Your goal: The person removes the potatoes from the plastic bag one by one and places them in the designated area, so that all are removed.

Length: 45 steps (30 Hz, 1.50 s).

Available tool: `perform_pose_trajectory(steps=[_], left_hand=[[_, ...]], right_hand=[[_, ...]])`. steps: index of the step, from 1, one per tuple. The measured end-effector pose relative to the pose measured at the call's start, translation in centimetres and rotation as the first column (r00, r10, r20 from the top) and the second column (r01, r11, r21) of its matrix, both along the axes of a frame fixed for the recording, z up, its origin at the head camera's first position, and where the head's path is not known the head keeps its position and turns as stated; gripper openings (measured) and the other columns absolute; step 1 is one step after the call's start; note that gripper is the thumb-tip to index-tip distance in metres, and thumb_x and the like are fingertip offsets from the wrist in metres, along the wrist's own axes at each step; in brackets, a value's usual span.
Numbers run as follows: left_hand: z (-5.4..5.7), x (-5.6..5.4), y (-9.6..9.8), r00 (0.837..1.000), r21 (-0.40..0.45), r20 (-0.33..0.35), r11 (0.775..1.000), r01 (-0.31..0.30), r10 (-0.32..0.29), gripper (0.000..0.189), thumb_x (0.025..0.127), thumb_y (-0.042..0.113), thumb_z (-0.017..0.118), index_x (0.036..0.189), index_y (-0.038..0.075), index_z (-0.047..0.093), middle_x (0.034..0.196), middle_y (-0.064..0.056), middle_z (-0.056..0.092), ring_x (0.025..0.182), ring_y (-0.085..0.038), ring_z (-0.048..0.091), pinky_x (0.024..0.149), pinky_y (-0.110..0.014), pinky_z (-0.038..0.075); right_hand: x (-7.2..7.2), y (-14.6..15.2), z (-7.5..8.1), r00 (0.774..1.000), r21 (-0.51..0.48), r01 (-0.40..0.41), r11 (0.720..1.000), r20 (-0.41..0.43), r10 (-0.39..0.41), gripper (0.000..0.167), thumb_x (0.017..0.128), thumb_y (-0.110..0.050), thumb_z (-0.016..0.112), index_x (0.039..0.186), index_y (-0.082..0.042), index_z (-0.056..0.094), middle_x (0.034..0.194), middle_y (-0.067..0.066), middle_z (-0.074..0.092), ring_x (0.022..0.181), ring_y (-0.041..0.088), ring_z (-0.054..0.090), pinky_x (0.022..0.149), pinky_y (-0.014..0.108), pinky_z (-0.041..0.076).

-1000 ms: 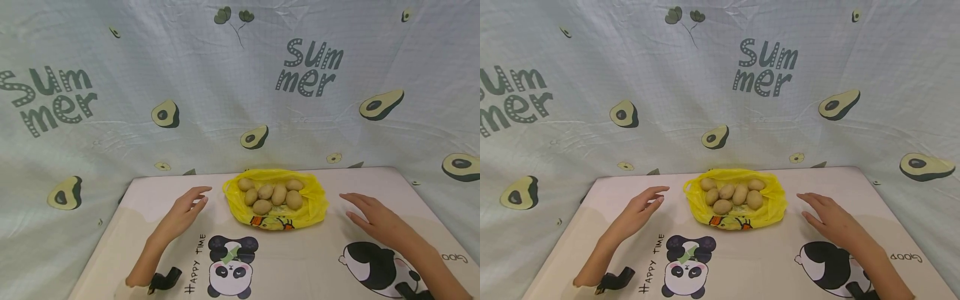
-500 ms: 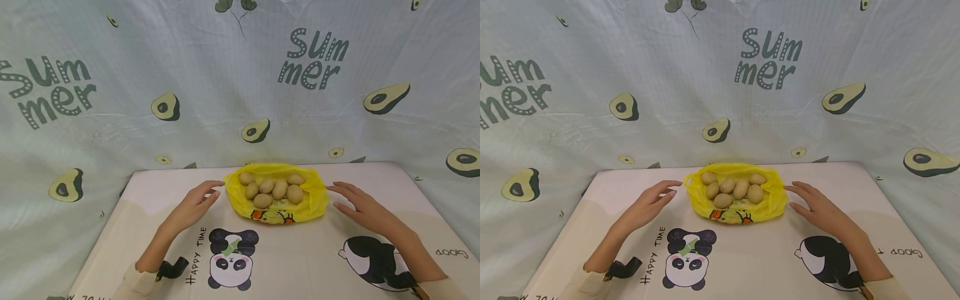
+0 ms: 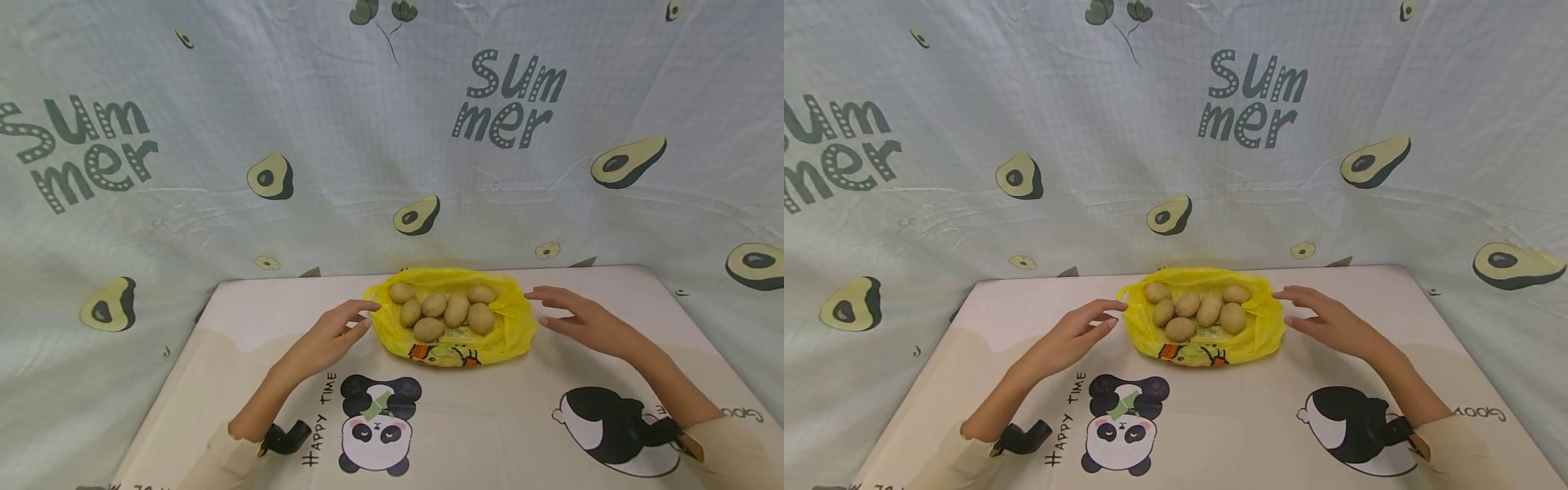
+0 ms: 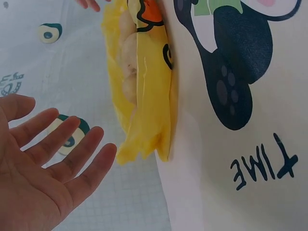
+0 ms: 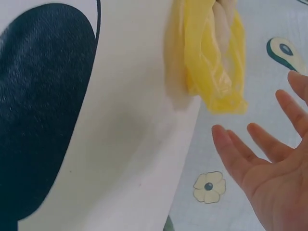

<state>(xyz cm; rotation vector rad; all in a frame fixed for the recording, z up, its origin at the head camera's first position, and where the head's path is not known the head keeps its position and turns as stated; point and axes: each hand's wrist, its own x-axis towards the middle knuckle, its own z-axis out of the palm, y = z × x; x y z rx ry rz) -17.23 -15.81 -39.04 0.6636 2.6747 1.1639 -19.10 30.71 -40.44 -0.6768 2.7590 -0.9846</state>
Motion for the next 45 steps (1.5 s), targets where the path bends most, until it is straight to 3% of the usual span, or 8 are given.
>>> perform_pose_trajectory(steps=[6, 11, 14, 19, 28, 37, 41, 45], left_hand=[[0.1, -0.3, 0.5, 0.999, 0.014, -0.009, 0.999, 0.037, -0.037, 0.037, 0.107, 0.022, 0.052, 0.142, 0.012, 0.056, 0.144, -0.008, 0.056, 0.125, -0.027, 0.058, 0.101, -0.046, 0.051], [0.4, -0.6, 1.2, 0.997, -0.007, -0.010, 0.997, 0.072, -0.072, 0.035, 0.106, 0.019, 0.053, 0.140, 0.010, 0.057, 0.142, -0.008, 0.058, 0.124, -0.027, 0.059, 0.100, -0.045, 0.052], [0.8, -1.1, 1.6, 0.995, -0.037, -0.018, 0.994, 0.101, -0.102, 0.035, 0.107, 0.019, 0.052, 0.140, 0.009, 0.057, 0.142, -0.008, 0.058, 0.123, -0.028, 0.060, 0.100, -0.045, 0.053], [1.7, -2.1, 2.1, 0.988, -0.064, -0.028, 0.987, 0.148, -0.150, 0.034, 0.107, 0.018, 0.051, 0.139, 0.008, 0.057, 0.140, -0.008, 0.060, 0.119, -0.027, 0.061, 0.099, -0.045, 0.052], [2.3, -3.9, 3.0, 0.978, -0.136, -0.007, 0.969, 0.207, -0.209, 0.033, 0.105, 0.011, 0.049, 0.135, 0.001, 0.059, 0.133, -0.012, 0.063, 0.117, -0.028, 0.061, 0.101, -0.043, 0.052], [2.8, -4.8, 3.4, 0.964, -0.228, 0.017, 0.938, 0.261, -0.264, 0.033, 0.104, 0.010, 0.050, 0.134, -0.001, 0.060, 0.130, -0.014, 0.065, 0.118, -0.026, 0.061, 0.100, -0.040, 0.052], [3.2, -5.2, 3.6, 0.960, -0.231, 0.046, 0.932, 0.278, -0.275, 0.033, 0.104, 0.010, 0.049, 0.133, -0.001, 0.060, 0.129, -0.015, 0.065, 0.117, -0.025, 0.061, 0.100, -0.040, 0.052], [3.7, -5.4, 4.0, 0.956, -0.205, 0.061, 0.934, 0.293, -0.286, 0.031, 0.104, 0.010, 0.048, 0.130, -0.001, 0.061, 0.126, -0.016, 0.066, 0.111, -0.024, 0.063, 0.095, -0.037, 0.054]], right_hand=[[-1.2, 0.1, 0.5, 0.990, -0.043, -0.010, 0.999, 0.137, 0.016, 0.053, 0.105, -0.034, 0.057, 0.153, -0.017, 0.045, 0.159, 0.020, 0.037, 0.135, 0.046, 0.048, 0.102, 0.064, 0.045], [-2.5, 0.1, 0.7, 0.954, -0.124, -0.032, 0.992, 0.292, 0.067, 0.053, 0.104, -0.033, 0.056, 0.153, -0.018, 0.043, 0.160, 0.021, 0.036, 0.136, 0.042, 0.049, 0.104, 0.057, 0.047], [-3.3, 0.1, 0.5, 0.935, -0.156, -0.049, 0.986, 0.340, 0.100, 0.051, 0.104, -0.030, 0.057, 0.151, -0.015, 0.046, 0.158, 0.023, 0.037, 0.134, 0.041, 0.051, 0.102, 0.047, 0.051], [-4.5, 0.1, 0.3, 0.923, -0.180, -0.025, 0.983, 0.375, 0.092, 0.050, 0.103, -0.032, 0.061, 0.148, -0.012, 0.050, 0.159, 0.023, 0.034, 0.135, 0.043, 0.049, 0.094, 0.040, 0.056], [-6.2, -0.4, -1.3, 0.906, -0.186, -0.012, 0.983, 0.414, 0.090, 0.050, 0.101, -0.031, 0.065, 0.146, -0.011, 0.053, 0.162, 0.022, 0.029, 0.140, 0.046, 0.039, 0.096, 0.049, 0.054], [-7.3, -0.2, -0.7, 0.900, -0.182, -0.029, 0.983, 0.423, 0.105, 0.048, 0.099, -0.023, 0.067, 0.142, -0.004, 0.055, 0.153, 0.025, 0.041, 0.128, 0.037, 0.055, 0.092, 0.041, 0.057], [-7.6, -0.1, -0.4, 0.894, -0.142, -0.016, 0.990, 0.441, 0.078, 0.050, 0.098, -0.024, 0.070, 0.139, 0.000, 0.056, 0.143, 0.023, 0.049, 0.118, 0.031, 0.060, 0.092, 0.040, 0.057], [-7.9, -0.4, -0.4, 0.914, -0.005, -0.030, 1.000, 0.404, 0.030, 0.056, 0.093, -0.033, 0.075, 0.137, -0.002, 0.059, 0.128, 0.018, 0.056, 0.106, 0.025, 0.059, 0.087, 0.035, 0.058]])
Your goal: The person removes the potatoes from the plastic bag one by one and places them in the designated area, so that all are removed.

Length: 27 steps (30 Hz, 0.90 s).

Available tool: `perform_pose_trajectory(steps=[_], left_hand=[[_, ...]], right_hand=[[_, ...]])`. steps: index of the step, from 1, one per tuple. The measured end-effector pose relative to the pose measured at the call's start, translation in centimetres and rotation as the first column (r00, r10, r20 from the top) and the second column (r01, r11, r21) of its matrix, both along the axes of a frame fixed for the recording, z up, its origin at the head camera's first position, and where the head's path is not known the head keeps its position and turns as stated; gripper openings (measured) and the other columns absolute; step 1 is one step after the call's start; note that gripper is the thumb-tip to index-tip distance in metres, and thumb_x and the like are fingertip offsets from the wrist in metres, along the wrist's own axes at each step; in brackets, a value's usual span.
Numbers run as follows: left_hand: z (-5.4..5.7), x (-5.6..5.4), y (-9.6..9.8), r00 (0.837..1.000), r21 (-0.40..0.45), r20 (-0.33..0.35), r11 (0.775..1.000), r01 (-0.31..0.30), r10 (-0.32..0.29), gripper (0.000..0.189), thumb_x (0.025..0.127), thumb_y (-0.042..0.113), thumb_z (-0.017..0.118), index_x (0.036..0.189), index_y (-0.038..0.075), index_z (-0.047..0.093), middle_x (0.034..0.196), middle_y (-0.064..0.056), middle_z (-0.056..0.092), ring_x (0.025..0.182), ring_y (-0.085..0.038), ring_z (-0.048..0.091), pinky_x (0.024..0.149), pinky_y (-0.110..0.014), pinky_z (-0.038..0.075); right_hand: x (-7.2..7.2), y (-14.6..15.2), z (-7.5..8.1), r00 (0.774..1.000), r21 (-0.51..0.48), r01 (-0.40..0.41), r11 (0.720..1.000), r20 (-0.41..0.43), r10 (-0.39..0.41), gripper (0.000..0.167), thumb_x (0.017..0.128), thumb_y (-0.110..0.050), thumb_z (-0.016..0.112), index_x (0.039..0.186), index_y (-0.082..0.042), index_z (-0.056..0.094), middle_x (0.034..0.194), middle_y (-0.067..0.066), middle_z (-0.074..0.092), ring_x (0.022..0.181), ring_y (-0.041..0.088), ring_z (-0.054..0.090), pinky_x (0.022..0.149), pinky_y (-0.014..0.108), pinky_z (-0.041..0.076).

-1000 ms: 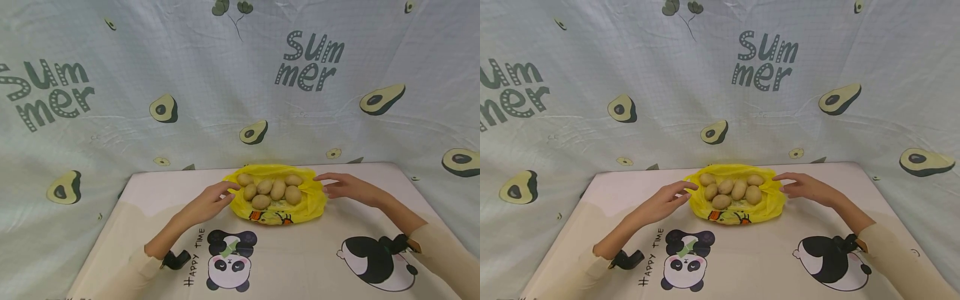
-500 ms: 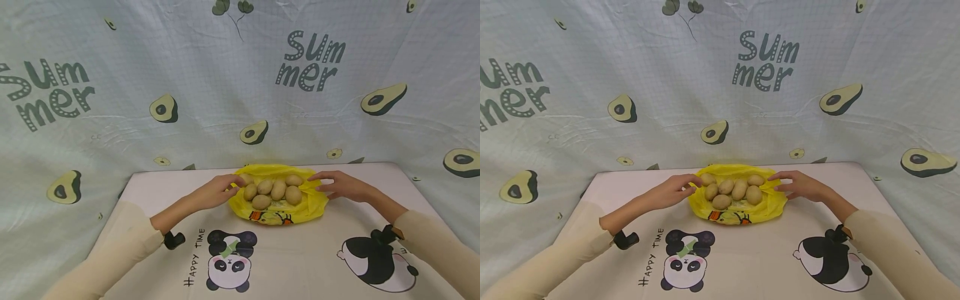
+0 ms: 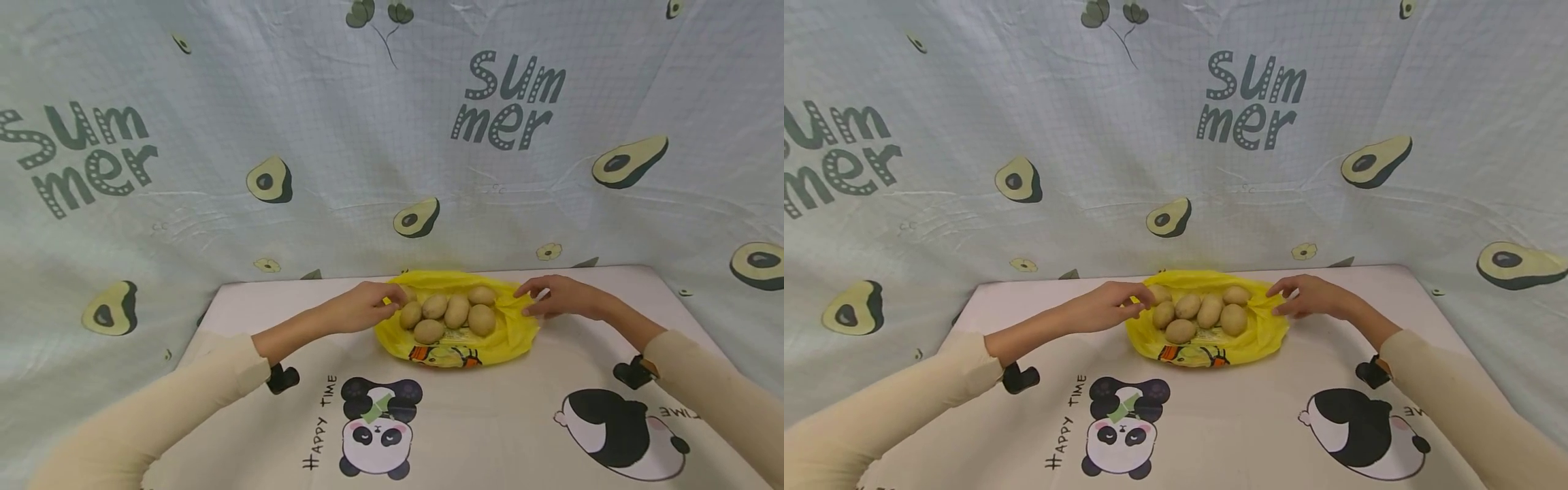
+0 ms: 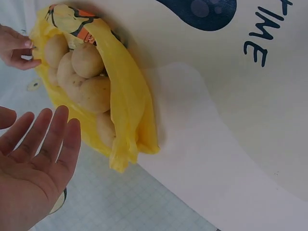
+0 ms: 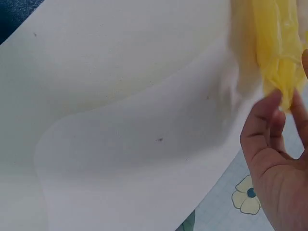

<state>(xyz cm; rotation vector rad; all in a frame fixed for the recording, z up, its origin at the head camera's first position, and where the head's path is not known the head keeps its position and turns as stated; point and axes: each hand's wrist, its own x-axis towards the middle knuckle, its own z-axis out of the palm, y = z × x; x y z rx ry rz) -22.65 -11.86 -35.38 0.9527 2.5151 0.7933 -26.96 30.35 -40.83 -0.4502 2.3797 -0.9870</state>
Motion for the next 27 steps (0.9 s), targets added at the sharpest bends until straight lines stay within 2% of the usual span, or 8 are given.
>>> perform_pose_trajectory(steps=[5, 7, 10, 13, 15, 19, 27], left_hand=[[0.2, -0.3, 0.6, 1.000, 0.018, 0.013, 1.000, 0.006, -0.006, 0.030, 0.104, 0.009, 0.049, 0.129, -0.001, 0.061, 0.122, -0.017, 0.067, 0.102, -0.023, 0.064, 0.089, -0.033, 0.055], [0.1, -0.4, 0.8, 1.000, 0.012, 0.019, 1.000, 0.005, -0.005, 0.030, 0.104, 0.009, 0.049, 0.130, -0.001, 0.061, 0.122, -0.016, 0.067, 0.103, -0.023, 0.064, 0.090, -0.033, 0.055], [-0.2, -0.6, 1.2, 1.000, 0.000, 0.022, 1.000, 0.010, -0.010, 0.030, 0.105, 0.010, 0.050, 0.130, -0.001, 0.061, 0.123, -0.015, 0.068, 0.104, -0.022, 0.064, 0.091, -0.032, 0.054], [-0.5, -0.7, 1.5, 0.999, 0.001, 0.051, 1.000, 0.003, -0.003, 0.029, 0.105, 0.009, 0.050, 0.129, -0.001, 0.062, 0.121, -0.016, 0.068, 0.100, -0.023, 0.066, 0.086, -0.030, 0.055], [-0.6, -0.7, 1.7, 0.997, 0.007, 0.079, 1.000, -0.007, 0.007, 0.028, 0.105, 0.009, 0.049, 0.129, 0.000, 0.062, 0.121, -0.017, 0.068, 0.097, -0.026, 0.067, 0.080, -0.028, 0.056], [-0.6, -0.8, 2.0, 0.992, 0.023, 0.123, 0.999, -0.027, 0.024, 0.027, 0.105, 0.010, 0.050, 0.127, 0.000, 0.062, 0.121, -0.018, 0.068, 0.097, -0.031, 0.068, 0.072, -0.026, 0.055], [-0.6, -1.1, 2.2, 0.991, 0.044, 0.131, 0.999, -0.011, 0.005, 0.025, 0.105, 0.009, 0.049, 0.124, -0.001, 0.063, 0.119, -0.017, 0.067, 0.097, -0.034, 0.067, 0.071, -0.028, 0.056]], right_hand=[[-0.4, -0.5, 0.2, 0.994, 0.161, -0.038, 0.986, -0.097, 0.054, 0.060, 0.087, -0.038, 0.080, 0.134, -0.003, 0.063, 0.108, 0.012, 0.055, 0.089, 0.022, 0.053, 0.071, 0.030, 0.053], [-0.6, -0.7, 0.3, 0.989, 0.184, -0.060, 0.981, -0.122, 0.084, 0.060, 0.086, -0.035, 0.082, 0.131, -0.002, 0.063, 0.099, 0.009, 0.052, 0.084, 0.021, 0.052, 0.068, 0.029, 0.050], [-0.7, -0.9, 0.2, 0.983, 0.201, -0.085, 0.976, -0.144, 0.115, 0.058, 0.083, -0.030, 0.085, 0.128, -0.001, 0.062, 0.094, 0.005, 0.051, 0.085, 0.020, 0.053, 0.069, 0.030, 0.048], [-0.8, -0.9, 0.1, 0.979, 0.195, -0.102, 0.975, -0.155, 0.133, 0.055, 0.082, -0.026, 0.086, 0.125, 0.000, 0.062, 0.103, 0.008, 0.058, 0.093, 0.024, 0.060, 0.079, 0.033, 0.054], [-1.0, -0.8, -0.3, 0.983, 0.183, -0.092, 0.979, -0.139, 0.118, 0.054, 0.082, -0.024, 0.087, 0.124, -0.001, 0.063, 0.114, 0.014, 0.061, 0.101, 0.030, 0.063, 0.086, 0.038, 0.057], [-1.2, -0.8, -0.6, 0.991, 0.156, -0.086, 0.984, -0.092, 0.101, 0.052, 0.082, -0.024, 0.086, 0.123, -0.004, 0.063, 0.130, 0.019, 0.058, 0.112, 0.037, 0.062, 0.094, 0.045, 0.056], [-1.4, -0.5, -0.6, 0.991, 0.133, -0.129, 0.983, -0.028, 0.134, 0.047, 0.087, -0.025, 0.082, 0.125, -0.008, 0.061, 0.137, 0.021, 0.054, 0.120, 0.037, 0.058, 0.099, 0.046, 0.052]])
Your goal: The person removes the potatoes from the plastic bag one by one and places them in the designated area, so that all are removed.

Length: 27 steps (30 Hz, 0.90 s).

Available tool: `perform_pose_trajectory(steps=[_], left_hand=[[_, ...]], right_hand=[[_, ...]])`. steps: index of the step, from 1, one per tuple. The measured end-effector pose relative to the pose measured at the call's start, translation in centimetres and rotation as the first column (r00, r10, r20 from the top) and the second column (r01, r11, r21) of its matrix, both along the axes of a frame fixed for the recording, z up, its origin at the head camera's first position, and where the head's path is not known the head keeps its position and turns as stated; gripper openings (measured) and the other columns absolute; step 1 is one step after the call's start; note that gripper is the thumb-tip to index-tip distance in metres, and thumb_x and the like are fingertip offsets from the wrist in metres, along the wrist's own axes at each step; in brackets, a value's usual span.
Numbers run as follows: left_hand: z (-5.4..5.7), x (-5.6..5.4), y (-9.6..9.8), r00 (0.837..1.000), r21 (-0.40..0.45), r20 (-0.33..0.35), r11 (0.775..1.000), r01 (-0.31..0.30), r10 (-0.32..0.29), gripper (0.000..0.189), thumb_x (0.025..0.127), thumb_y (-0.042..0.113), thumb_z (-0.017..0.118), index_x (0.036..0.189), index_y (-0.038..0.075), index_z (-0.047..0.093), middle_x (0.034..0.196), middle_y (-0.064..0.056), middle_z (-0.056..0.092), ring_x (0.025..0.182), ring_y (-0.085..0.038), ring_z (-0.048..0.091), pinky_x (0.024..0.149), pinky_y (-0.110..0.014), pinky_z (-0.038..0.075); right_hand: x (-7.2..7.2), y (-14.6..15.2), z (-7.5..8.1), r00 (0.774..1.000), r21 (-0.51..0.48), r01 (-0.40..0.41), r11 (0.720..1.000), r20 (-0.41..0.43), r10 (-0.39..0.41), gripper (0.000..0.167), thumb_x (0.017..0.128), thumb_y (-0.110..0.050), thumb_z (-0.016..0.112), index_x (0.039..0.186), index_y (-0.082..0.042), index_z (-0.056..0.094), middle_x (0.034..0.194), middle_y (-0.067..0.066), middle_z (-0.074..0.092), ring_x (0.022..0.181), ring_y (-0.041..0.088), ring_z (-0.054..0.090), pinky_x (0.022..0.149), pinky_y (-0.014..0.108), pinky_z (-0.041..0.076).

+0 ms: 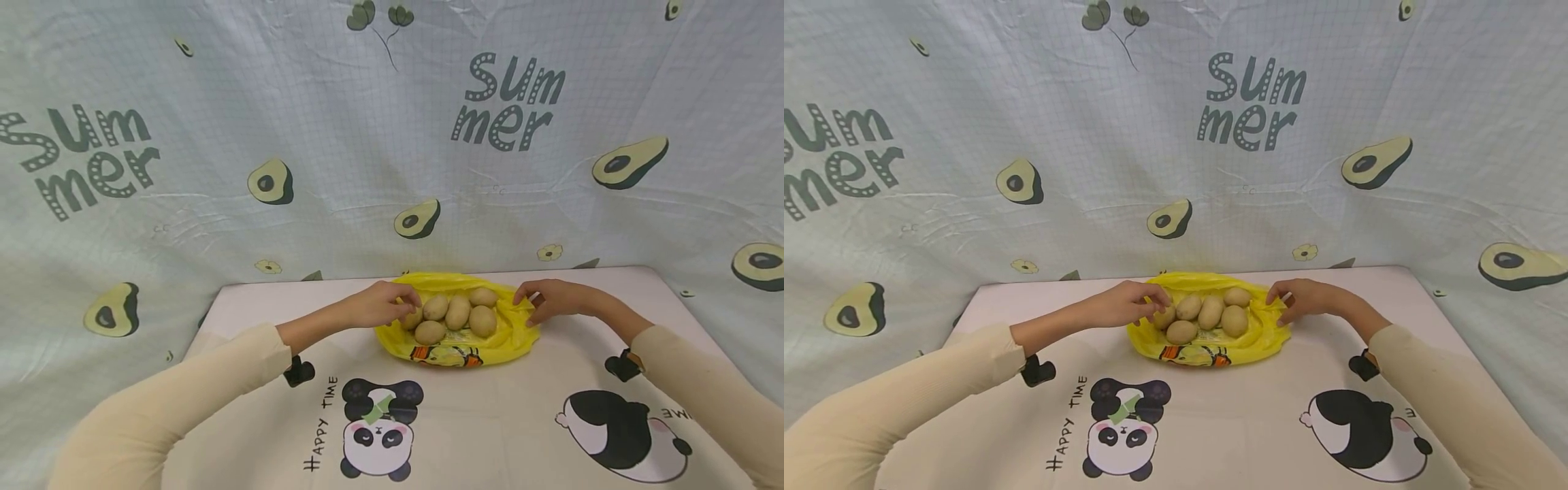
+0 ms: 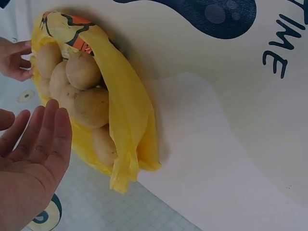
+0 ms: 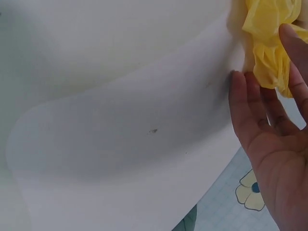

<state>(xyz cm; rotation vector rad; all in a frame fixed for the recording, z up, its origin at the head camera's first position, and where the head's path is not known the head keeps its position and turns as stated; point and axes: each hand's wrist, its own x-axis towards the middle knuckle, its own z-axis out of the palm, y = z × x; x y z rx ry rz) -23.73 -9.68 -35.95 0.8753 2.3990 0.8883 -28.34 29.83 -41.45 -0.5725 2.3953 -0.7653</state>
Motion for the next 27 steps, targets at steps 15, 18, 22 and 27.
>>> perform_pose_trajectory(steps=[15, 18, 22, 27], left_hand=[[-1.3, -1.6, 1.3, 0.988, -0.107, -0.118, 0.990, 0.090, -0.102, 0.031, 0.094, -0.005, 0.063, 0.125, -0.002, 0.063, 0.122, -0.016, 0.067, 0.108, -0.029, 0.066, 0.091, -0.030, 0.056], [-1.4, -2.1, 1.6, 0.980, -0.161, -0.151, 0.981, 0.106, -0.130, 0.034, 0.092, -0.004, 0.066, 0.126, -0.002, 0.063, 0.124, -0.017, 0.066, 0.106, -0.029, 0.064, 0.092, -0.032, 0.054], [-1.6, -3.0, 1.9, 0.966, -0.246, -0.190, 0.961, 0.128, -0.177, 0.040, 0.091, 0.002, 0.071, 0.129, -0.001, 0.062, 0.125, -0.018, 0.065, 0.103, -0.029, 0.060, 0.094, -0.037, 0.051], [-1.9, -4.2, 1.9, 0.966, -0.323, -0.162, 0.936, 0.139, -0.200, 0.048, 0.089, 0.006, 0.076, 0.134, 0.003, 0.059, 0.130, -0.016, 0.063, 0.110, -0.028, 0.058, 0.100, -0.038, 0.049]], right_hand=[[-0.2, 0.7, -0.7, 1.000, -0.048, -0.029, 0.998, 0.005, 0.030, 0.050, 0.086, -0.027, 0.083, 0.127, -0.008, 0.061, 0.140, 0.021, 0.053, 0.126, 0.042, 0.055, 0.103, 0.049, 0.050], [-0.1, 0.7, -0.9, 1.000, -0.055, -0.023, 0.998, 0.008, 0.023, 0.051, 0.086, -0.026, 0.083, 0.127, -0.008, 0.060, 0.140, 0.020, 0.053, 0.126, 0.041, 0.054, 0.104, 0.049, 0.049], [-0.2, 0.8, -1.1, 1.000, -0.054, -0.028, 0.998, -0.001, 0.028, 0.051, 0.086, -0.026, 0.083, 0.127, -0.008, 0.060, 0.140, 0.020, 0.053, 0.125, 0.041, 0.055, 0.104, 0.050, 0.049], [-0.2, 0.9, -1.1, 1.000, -0.042, -0.021, 0.999, -0.004, 0.021, 0.052, 0.086, -0.029, 0.082, 0.129, -0.010, 0.060, 0.141, 0.019, 0.053, 0.126, 0.041, 0.054, 0.105, 0.052, 0.048]])
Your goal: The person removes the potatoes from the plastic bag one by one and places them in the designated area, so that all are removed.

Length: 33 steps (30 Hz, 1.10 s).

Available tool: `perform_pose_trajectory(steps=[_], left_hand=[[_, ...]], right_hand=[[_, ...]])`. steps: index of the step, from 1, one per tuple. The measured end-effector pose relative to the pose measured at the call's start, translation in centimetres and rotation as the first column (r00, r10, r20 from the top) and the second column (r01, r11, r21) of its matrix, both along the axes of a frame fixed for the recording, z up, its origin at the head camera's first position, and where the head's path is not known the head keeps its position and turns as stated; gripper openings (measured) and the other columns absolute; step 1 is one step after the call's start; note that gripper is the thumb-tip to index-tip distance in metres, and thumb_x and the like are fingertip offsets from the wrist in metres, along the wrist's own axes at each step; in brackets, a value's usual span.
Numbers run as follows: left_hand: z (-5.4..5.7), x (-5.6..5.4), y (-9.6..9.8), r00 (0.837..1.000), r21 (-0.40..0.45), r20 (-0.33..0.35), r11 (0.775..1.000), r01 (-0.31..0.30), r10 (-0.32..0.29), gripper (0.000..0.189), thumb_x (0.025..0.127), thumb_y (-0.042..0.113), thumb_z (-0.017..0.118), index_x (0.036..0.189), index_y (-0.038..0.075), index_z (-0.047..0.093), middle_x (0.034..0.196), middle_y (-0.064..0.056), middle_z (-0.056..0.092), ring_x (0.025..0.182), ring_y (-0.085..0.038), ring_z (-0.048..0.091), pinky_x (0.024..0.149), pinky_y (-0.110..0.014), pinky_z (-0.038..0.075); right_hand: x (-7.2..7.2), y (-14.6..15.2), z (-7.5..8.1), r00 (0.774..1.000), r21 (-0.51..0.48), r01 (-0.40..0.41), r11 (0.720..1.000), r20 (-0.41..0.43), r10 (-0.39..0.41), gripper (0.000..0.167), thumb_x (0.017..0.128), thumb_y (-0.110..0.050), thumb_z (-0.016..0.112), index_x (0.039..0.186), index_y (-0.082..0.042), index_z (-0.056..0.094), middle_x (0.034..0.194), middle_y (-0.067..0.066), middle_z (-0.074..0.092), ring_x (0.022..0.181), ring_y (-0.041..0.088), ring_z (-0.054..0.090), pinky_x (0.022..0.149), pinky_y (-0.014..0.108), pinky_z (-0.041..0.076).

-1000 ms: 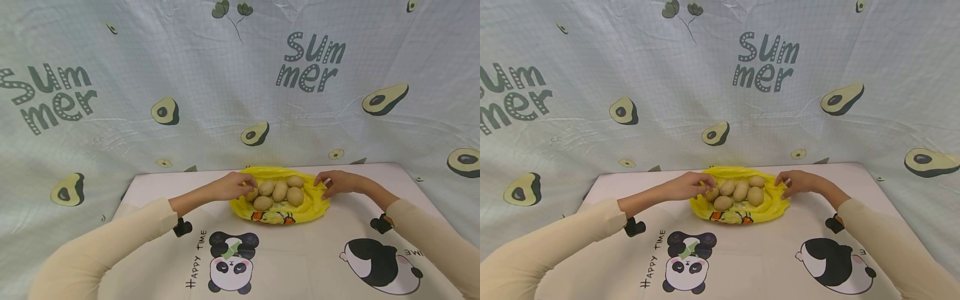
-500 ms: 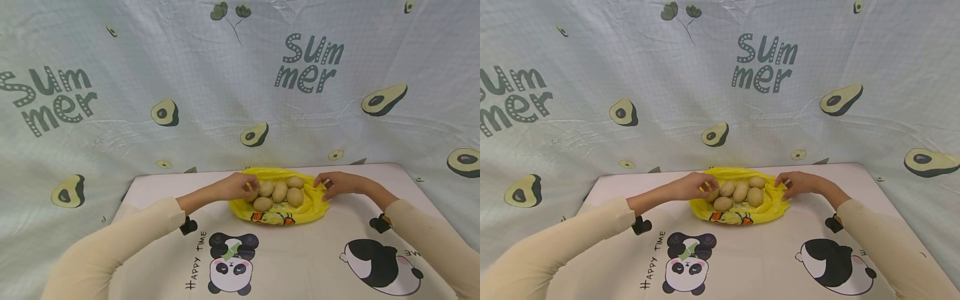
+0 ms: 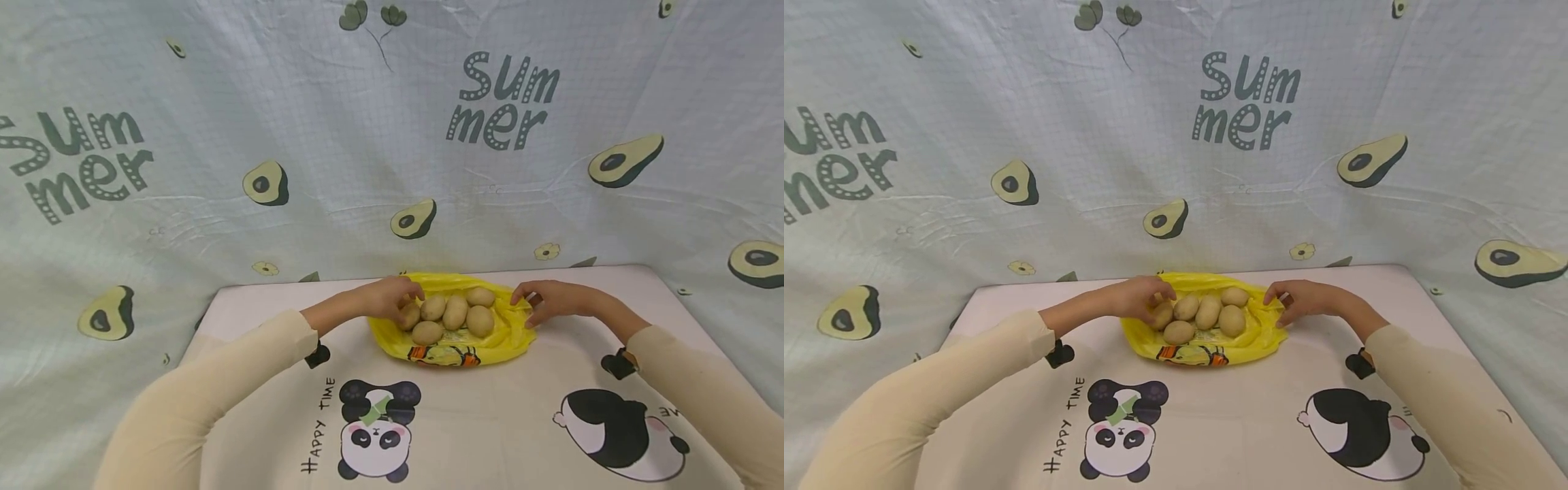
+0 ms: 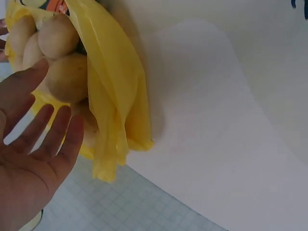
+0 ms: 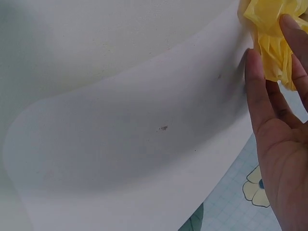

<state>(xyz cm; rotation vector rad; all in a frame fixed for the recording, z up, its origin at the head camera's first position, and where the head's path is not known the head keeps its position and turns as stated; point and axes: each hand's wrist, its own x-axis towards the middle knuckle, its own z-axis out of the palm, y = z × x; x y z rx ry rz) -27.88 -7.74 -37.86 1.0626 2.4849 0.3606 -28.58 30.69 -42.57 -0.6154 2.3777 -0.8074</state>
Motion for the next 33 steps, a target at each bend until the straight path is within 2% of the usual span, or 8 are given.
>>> perform_pose_trajectory(steps=[4, 11, 15, 23, 29, 33], left_hand=[[-0.2, -0.7, -0.1, 0.999, -0.052, 0.008, 0.998, 0.031, -0.031, 0.052, 0.088, 0.006, 0.079, 0.136, 0.004, 0.058, 0.130, -0.013, 0.063, 0.114, -0.026, 0.058, 0.103, -0.036, 0.048], [-0.6, -1.3, 0.0, 0.995, -0.100, -0.008, 0.990, 0.099, -0.100, 0.055, 0.085, 0.010, 0.083, 0.135, 0.004, 0.060, 0.123, -0.009, 0.064, 0.103, -0.021, 0.055, 0.096, -0.033, 0.048], [-0.9, -1.4, 0.3, 0.996, -0.111, -0.009, 0.990, 0.091, -0.092, 0.053, 0.085, 0.010, 0.083, 0.133, 0.006, 0.063, 0.125, -0.006, 0.064, 0.105, -0.019, 0.055, 0.099, -0.034, 0.047], [-1.8, -1.7, 0.5, 0.996, -0.090, -0.031, 0.993, 0.082, -0.085, 0.048, 0.081, 0.014, 0.087, 0.123, 0.006, 0.066, 0.118, -0.004, 0.066, 0.104, -0.019, 0.056, 0.098, -0.033, 0.048], [-2.3, -1.3, 0.4, 0.997, -0.060, -0.029, 0.996, 0.072, -0.074, 0.048, 0.080, 0.011, 0.088, 0.120, 0.006, 0.062, 0.119, -0.004, 0.064, 0.108, -0.019, 0.056, 0.102, -0.033, 0.046], [-2.4, -1.0, 0.1, 0.999, -0.044, 0.002, 0.998, 0.048, -0.048, 0.049, 0.081, 0.010, 0.087, 0.121, 0.009, 0.058, 0.120, -0.003, 0.062, 0.110, -0.018, 0.056, 0.103, -0.032, 0.047]], right_hand=[[0.1, 0.0, 0.0, 1.000, 0.004, 0.010, 1.000, 0.000, -0.010, 0.052, 0.087, -0.029, 0.082, 0.130, -0.010, 0.060, 0.142, 0.018, 0.052, 0.128, 0.042, 0.052, 0.105, 0.053, 0.046], [0.2, -0.2, 0.1, 0.999, -0.014, 0.026, 1.000, 0.037, -0.026, 0.052, 0.087, -0.026, 0.081, 0.131, -0.009, 0.059, 0.144, 0.019, 0.050, 0.130, 0.043, 0.049, 0.106, 0.052, 0.046], [0.2, -0.2, 0.1, 0.997, -0.011, 0.045, 0.999, 0.056, -0.045, 0.053, 0.087, -0.026, 0.082, 0.131, -0.009, 0.058, 0.145, 0.019, 0.049, 0.130, 0.042, 0.048, 0.106, 0.051, 0.047], [0.7, -0.3, 0.2, 0.995, -0.014, 0.068, 0.998, 0.069, -0.067, 0.056, 0.086, -0.029, 0.082, 0.132, -0.008, 0.058, 0.144, 0.019, 0.050, 0.128, 0.039, 0.050, 0.105, 0.051, 0.047], [0.9, -0.3, 0.3, 0.997, -0.040, 0.061, 0.997, 0.057, -0.059, 0.056, 0.086, -0.027, 0.083, 0.131, -0.006, 0.058, 0.143, 0.020, 0.050, 0.130, 0.040, 0.050, 0.107, 0.053, 0.045], [1.0, -0.5, 0.5, 0.997, -0.034, 0.057, 0.998, 0.047, -0.055, 0.057, 0.086, -0.028, 0.082, 0.132, -0.006, 0.057, 0.142, 0.020, 0.050, 0.128, 0.039, 0.050, 0.108, 0.054, 0.044]])
